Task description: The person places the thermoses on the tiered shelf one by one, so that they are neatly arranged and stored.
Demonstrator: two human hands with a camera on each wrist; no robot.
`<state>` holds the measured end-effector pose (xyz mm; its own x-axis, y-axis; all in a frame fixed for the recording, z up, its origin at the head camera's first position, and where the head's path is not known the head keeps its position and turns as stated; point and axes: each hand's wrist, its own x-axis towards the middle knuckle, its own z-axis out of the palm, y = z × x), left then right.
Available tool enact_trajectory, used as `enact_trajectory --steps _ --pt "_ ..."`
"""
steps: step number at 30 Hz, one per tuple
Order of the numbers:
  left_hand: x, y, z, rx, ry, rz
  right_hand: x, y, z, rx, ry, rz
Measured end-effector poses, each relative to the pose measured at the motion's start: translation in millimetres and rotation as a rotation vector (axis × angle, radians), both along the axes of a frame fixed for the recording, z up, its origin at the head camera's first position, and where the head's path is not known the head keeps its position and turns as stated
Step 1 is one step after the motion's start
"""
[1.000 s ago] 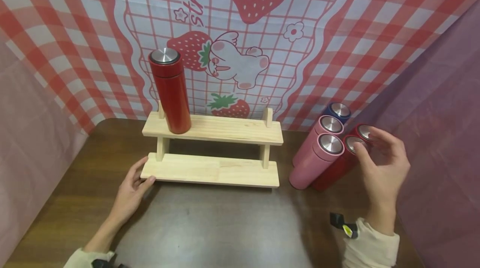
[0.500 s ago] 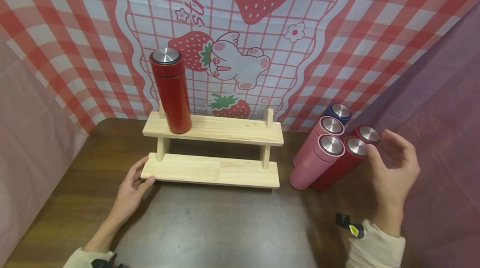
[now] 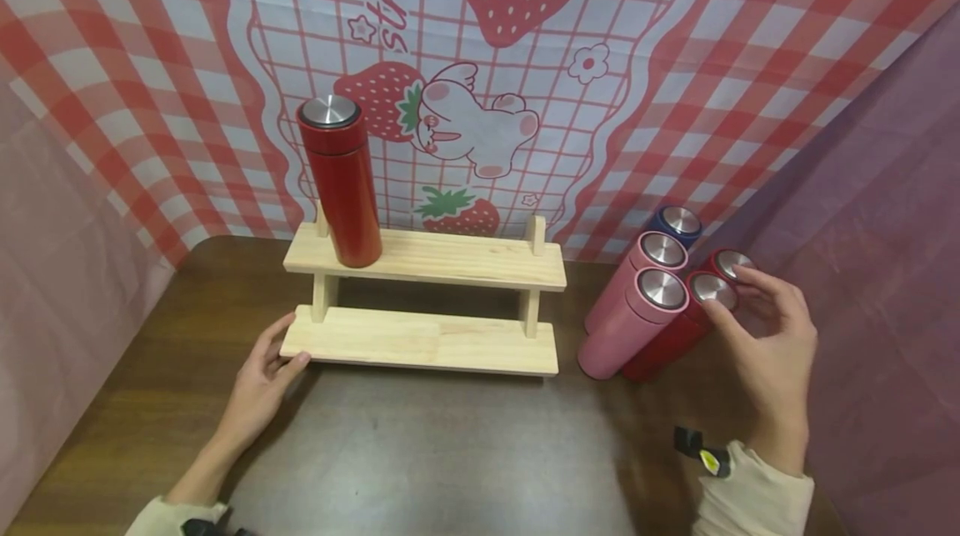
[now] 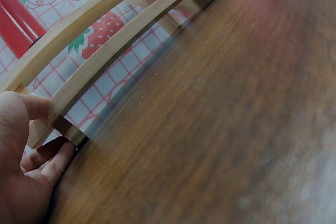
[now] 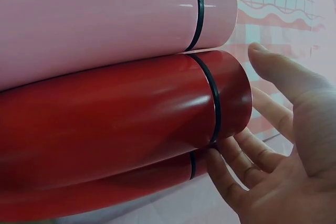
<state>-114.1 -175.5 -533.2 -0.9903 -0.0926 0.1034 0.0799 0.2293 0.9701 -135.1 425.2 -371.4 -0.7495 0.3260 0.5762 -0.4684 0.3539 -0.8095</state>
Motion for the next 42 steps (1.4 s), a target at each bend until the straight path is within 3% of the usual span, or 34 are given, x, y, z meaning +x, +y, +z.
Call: enact_trajectory --steps 5,9,13,22,27,33,42 --pt "-0.1 0.0 0.0 0.002 0.000 0.010 2.4 -2 3.1 0.117 -0.144 -0.153" --pt "0.5 -0.9 -1.7 -0.003 0.032 0.014 2.8 -3 3.2 0.177 -0.193 -0.195" --pt "0.5 -0.5 -3.6 0.000 0.060 0.022 4.6 -3 3.4 0.223 -0.210 -0.217" --pt "1.2 0.5 -1.6 -0.005 0.040 0.011 9.8 -5 5.9 0.272 -0.341 -0.251" --pt "-1.9 -3.8 -14.4 -0.010 0.096 0.019 10.9 -7 7.8 0.292 -0.366 -0.258" --pt "-4.2 -7.5 -21.9 0.022 0.124 -0.002 9.2 -7 8.9 0.288 -0.378 -0.265" --pt "0.7 -0.3 -5.3 -0.005 0.075 0.025 9.1 -9 10.1 0.302 -0.388 -0.299"
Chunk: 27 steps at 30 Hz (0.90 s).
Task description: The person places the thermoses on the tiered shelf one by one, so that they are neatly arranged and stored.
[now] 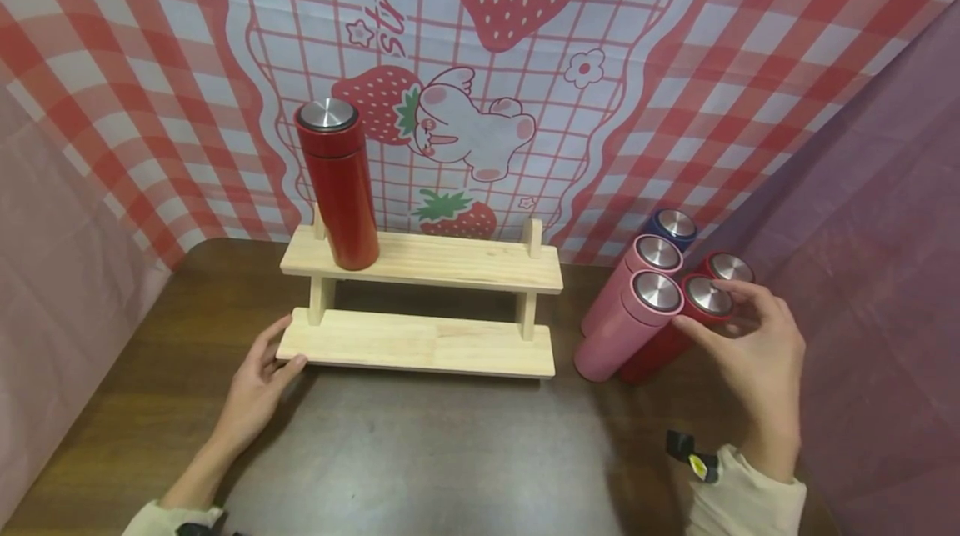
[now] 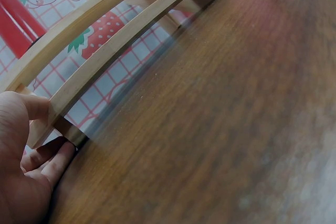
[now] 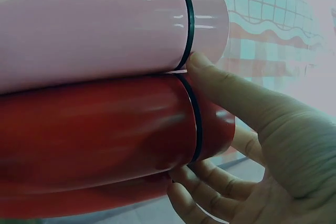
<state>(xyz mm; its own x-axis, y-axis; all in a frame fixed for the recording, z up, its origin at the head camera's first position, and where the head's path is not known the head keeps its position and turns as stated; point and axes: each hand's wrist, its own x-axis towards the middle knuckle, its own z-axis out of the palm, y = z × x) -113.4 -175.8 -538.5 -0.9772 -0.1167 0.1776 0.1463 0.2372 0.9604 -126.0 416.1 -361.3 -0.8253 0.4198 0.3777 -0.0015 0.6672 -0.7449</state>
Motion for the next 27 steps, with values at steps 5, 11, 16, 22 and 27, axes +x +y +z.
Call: enact_trajectory --steps 5,11,16,22,27 --pt "0.4 0.8 5.0 -0.005 -0.056 -0.005 0.0 -3 0.2 0.025 0.022 -0.008" --pt "0.3 0.1 5.0 -0.009 -0.067 -0.012 0.7 -6 0.9 0.015 0.028 -0.029" --pt "-2.7 -3.7 -6.2 -0.011 -0.012 -0.014 1.6 -8 2.3 -0.016 0.040 -0.041" --pt "-10.1 -9.8 -26.3 -0.005 -0.020 -0.007 0.7 -7 0.9 -0.050 0.076 -0.032" --pt "-15.0 -14.6 -39.8 -0.021 -0.008 -0.012 2.2 -5 1.7 -0.066 0.087 -0.033"
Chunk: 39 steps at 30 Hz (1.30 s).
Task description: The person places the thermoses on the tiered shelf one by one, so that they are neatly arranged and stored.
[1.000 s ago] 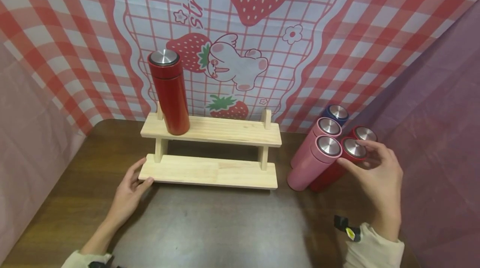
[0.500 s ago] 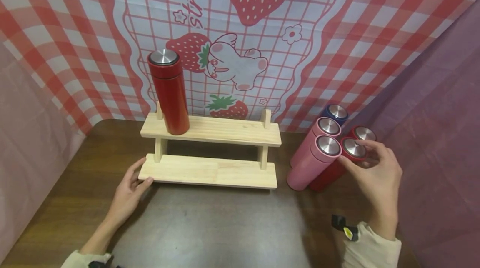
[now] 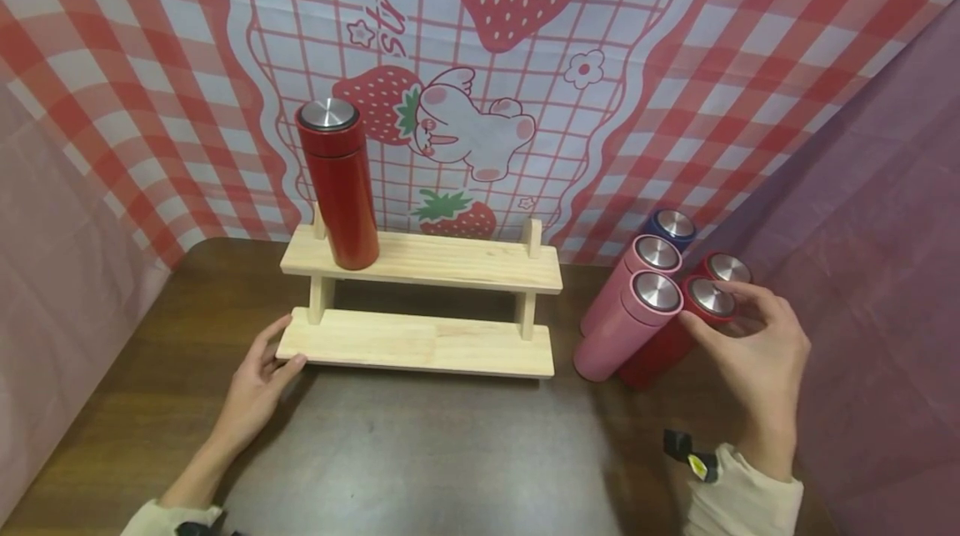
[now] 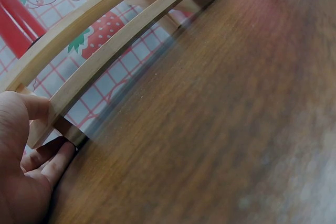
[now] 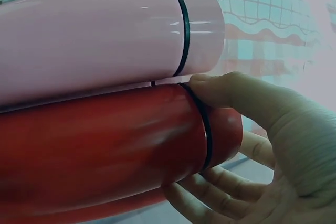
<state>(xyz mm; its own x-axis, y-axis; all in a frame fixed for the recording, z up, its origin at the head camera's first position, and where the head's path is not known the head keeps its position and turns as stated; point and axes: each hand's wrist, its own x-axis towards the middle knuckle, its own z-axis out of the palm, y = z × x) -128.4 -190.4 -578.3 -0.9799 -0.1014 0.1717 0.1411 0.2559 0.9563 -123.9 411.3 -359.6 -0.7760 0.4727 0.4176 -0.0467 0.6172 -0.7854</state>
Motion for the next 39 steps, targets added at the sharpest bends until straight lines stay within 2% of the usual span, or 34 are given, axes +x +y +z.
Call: enact_trajectory --steps 4,7,9,12,14,17,20,23,25,27,30,33,35,39 --pt "-0.8 -0.6 -1.5 0.012 -0.004 0.002 3.7 1 2.4 -0.023 0.015 -0.006" --pt "1.4 0.9 1.9 0.025 0.004 0.003 6.8 3 4.7 -0.037 0.030 0.001" --pt "4.0 2.7 6.8 0.030 0.024 0.000 8.5 4 6.2 -0.045 0.044 0.010" --pt "10.1 7.0 19.9 0.031 0.041 -0.006 10.4 4 7.8 -0.052 0.071 0.027" --pt "12.8 9.3 27.2 0.026 0.033 -0.001 11.1 5 8.3 -0.035 0.096 0.034" --pt "14.7 11.9 32.2 0.031 0.037 0.012 11.9 5 9.0 -0.021 0.130 0.045" --pt "13.1 10.6 28.3 0.025 0.039 0.007 13.3 6 10.7 -0.062 0.169 0.069" --pt "8.7 6.3 16.3 0.023 0.042 -0.003 15.9 7 13.3 -0.125 0.214 0.099" --pt "4.0 2.2 4.3 0.027 0.041 -0.001 17.7 8 14.7 -0.164 0.248 0.118" --pt "1.0 -1.2 -4.1 0.035 0.029 -0.007 19.4 8 16.5 -0.175 0.280 0.133" --pt "-2.3 -4.7 -13.3 0.041 0.022 -0.013 21.3 7 18.6 -0.222 0.336 0.167" --pt "-2.5 -6.1 -14.4 0.052 0.019 -0.031 22.9 6 20.9 -0.278 0.392 0.211" --pt "-1.2 -4.6 -10.7 0.062 0.012 -0.022 23.9 5 21.8 -0.326 0.431 0.247" --pt "7.0 4.3 12.5 0.050 0.008 -0.011 25.2 3 23.3 -0.414 0.510 0.314"
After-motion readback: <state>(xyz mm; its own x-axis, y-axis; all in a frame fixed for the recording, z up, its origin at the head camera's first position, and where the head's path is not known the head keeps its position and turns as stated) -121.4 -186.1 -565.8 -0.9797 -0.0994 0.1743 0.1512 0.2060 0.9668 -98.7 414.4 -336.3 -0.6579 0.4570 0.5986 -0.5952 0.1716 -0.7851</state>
